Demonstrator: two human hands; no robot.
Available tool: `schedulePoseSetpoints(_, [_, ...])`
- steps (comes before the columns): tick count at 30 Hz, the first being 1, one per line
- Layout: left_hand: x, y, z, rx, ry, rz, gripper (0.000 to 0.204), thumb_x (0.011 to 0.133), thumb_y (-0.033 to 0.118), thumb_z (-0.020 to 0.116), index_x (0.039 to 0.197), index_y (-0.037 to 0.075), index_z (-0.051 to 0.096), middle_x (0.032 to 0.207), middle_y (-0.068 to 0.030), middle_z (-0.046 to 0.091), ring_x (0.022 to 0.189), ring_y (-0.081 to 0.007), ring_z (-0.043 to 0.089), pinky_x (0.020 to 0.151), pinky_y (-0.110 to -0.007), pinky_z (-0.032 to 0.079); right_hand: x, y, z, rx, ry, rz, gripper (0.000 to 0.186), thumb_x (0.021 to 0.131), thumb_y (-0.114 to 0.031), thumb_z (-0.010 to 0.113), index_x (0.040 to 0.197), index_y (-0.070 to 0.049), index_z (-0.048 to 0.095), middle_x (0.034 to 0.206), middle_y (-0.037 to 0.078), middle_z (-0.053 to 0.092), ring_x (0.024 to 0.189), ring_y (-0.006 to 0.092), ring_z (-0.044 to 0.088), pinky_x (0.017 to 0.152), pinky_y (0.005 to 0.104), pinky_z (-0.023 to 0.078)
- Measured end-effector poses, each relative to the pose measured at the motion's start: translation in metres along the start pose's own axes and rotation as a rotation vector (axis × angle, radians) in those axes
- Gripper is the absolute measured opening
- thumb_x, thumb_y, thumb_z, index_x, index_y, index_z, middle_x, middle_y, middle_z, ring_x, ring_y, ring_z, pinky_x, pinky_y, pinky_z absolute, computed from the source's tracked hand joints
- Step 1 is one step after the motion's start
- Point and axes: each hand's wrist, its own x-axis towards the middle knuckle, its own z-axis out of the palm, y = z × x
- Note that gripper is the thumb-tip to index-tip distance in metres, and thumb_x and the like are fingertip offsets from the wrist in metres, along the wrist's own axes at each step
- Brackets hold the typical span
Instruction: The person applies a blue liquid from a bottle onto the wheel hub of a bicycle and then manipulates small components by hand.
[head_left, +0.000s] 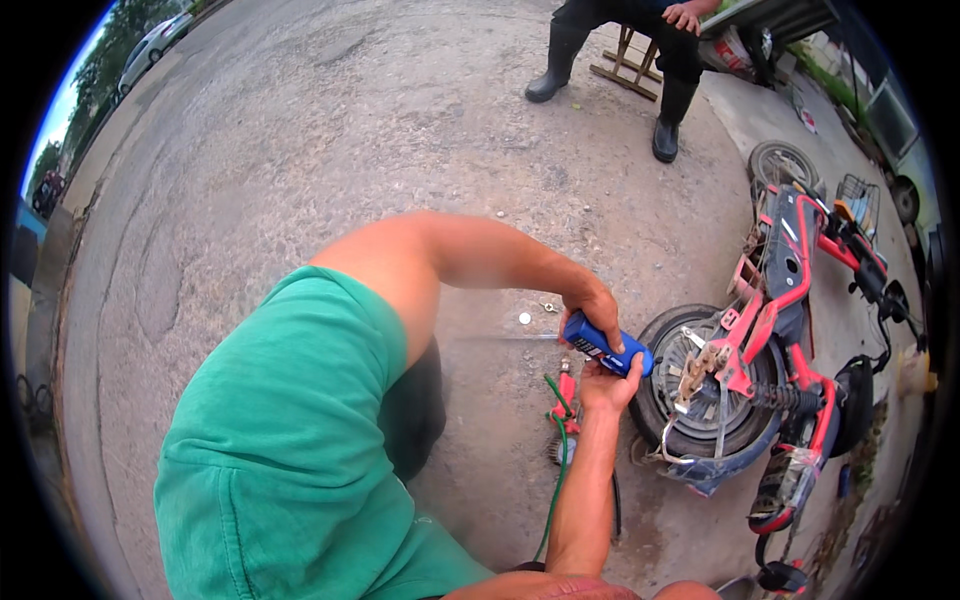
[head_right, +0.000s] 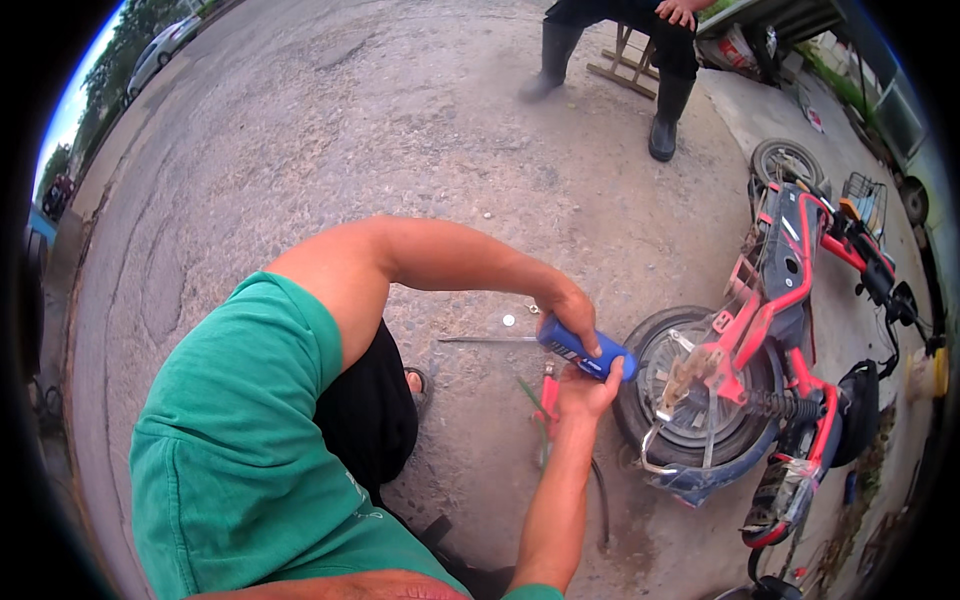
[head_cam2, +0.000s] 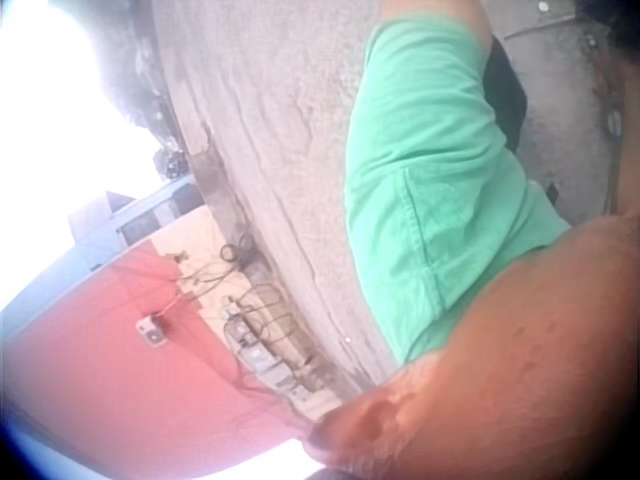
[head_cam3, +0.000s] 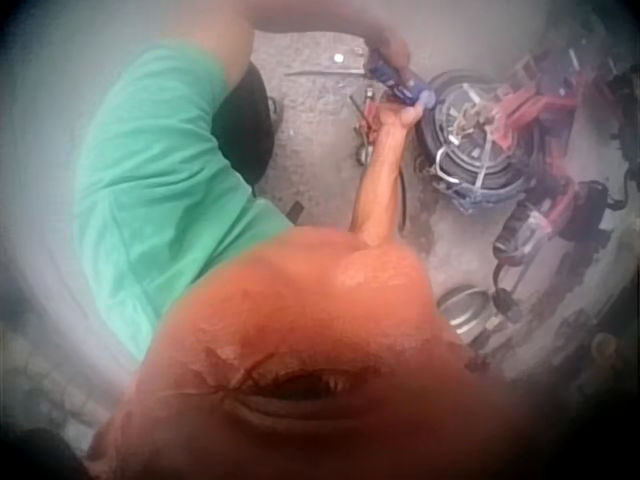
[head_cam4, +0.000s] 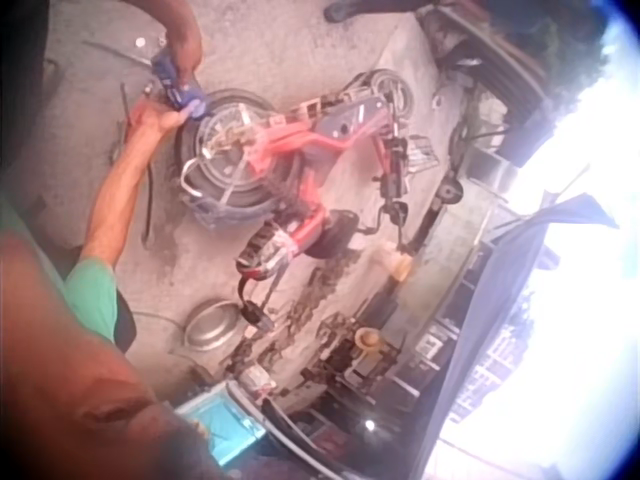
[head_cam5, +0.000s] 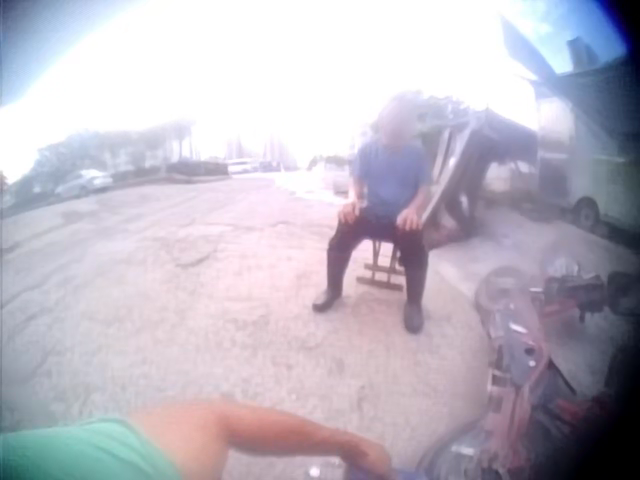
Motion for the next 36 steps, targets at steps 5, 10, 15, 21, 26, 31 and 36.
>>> schedulePoseSetpoints(5, [0.015, -0.007, -0.005, 0.039, 0.032, 0.065, 0.053, 0.088, 0.049, 0.066, 0.109, 0.000, 0.063, 0.090, -0.0165, 0.068, 0.070, -0.0281, 0.070, 0.062, -0.043, 0.061, 0.000, -0.001, 0.001, 0.002, -0.019, 0.014, 0.055, 0.088, -0.048, 0.064, 0.123, -0.006, 0.053, 0.112, 0.005, 0.061, 0.093, 0.0172, 0.060, 0.072, 0.0270, 0.050])
schedulePoseSetpoints(10, [0.018, -0.006, -0.005, 0.117, 0.099, 0.113, 0.055, 0.084, 0.040, 0.074, 0.115, -0.004, 0.063, 0.105, -0.0159, 0.069, 0.089, -0.0268, 0.069, 0.074, -0.040, 0.057, 0.001, -0.001, 0.001, 0.010, -0.032, 0.004, 0.058, 0.088, -0.047, 0.064, 0.126, -0.005, 0.051, 0.117, 0.007, 0.061, 0.099, 0.0182, 0.061, 0.075, 0.0286, 0.052])
schedulePoseSetpoints(15, [0.019, -0.012, -0.006, 0.216, 0.205, 0.219, 0.054, 0.078, 0.040, 0.078, 0.113, 0.000, 0.066, 0.101, -0.0134, 0.070, 0.088, -0.0253, 0.069, 0.071, -0.042, 0.056, -0.004, 0.000, 0.006, -0.005, -0.041, 0.011, 0.062, 0.088, -0.047, 0.064, 0.130, -0.004, 0.048, 0.120, 0.008, 0.060, 0.102, 0.0198, 0.061, 0.077, 0.0302, 0.053])
schedulePoseSetpoints(21, [0.003, -0.001, -0.005, 0.227, 0.221, 0.228, 0.056, 0.076, 0.038, 0.080, 0.116, 0.001, 0.066, 0.106, -0.0144, 0.069, 0.096, -0.0260, 0.066, 0.081, -0.041, 0.053, 0.006, -0.001, -0.003, 0.030, -0.106, 0.015, 0.062, 0.092, -0.047, 0.061, 0.133, -0.004, 0.046, 0.125, 0.010, 0.058, 0.107, 0.0221, 0.061, 0.079, 0.0323, 0.054])
schedulePoseSetpoints(26, [0.006, 0.006, 0.001, 0.281, 0.284, 0.207, 0.054, 0.078, 0.036, 0.078, 0.117, 0.000, 0.066, 0.108, -0.0161, 0.069, 0.099, -0.0268, 0.066, 0.085, -0.040, 0.052, 0.003, -0.004, -0.010, 0.021, -0.088, 0.002, 0.059, 0.094, -0.048, 0.060, 0.132, -0.005, 0.048, 0.125, 0.009, 0.059, 0.107, 0.0206, 0.060, 0.084, 0.0330, 0.053])
schedulePoseSetpoints(31, [-0.003, -0.005, -0.005, 0.206, 0.258, 0.198, 0.054, 0.079, 0.035, 0.077, 0.120, 0.000, 0.065, 0.109, -0.0165, 0.069, 0.101, -0.0259, 0.065, 0.087, -0.039, 0.050, 0.015, 0.009, -0.003, -0.021, -0.072, -0.081, 0.055, 0.098, -0.043, 0.055, 0.136, -0.004, 0.045, 0.131, 0.011, 0.057, 0.117, 0.0229, 0.057, 0.100, 0.0382, 0.048])
schedulePoseSetpoints(36, [-0.003, 0.011, -0.003, 0.292, 0.263, 0.164, 0.053, 0.080, 0.036, 0.075, 0.116, -0.001, 0.065, 0.107, -0.0166, 0.069, 0.096, -0.0244, 0.066, 0.084, -0.038, 0.051, 0.008, 0.003, -0.006, -0.003, -0.063, -0.073, 0.047, 0.094, -0.047, 0.062, 0.124, -0.011, 0.056, 0.112, 0.004, 0.065, 0.095, 0.0156, 0.063, 0.077, 0.0295, 0.054])
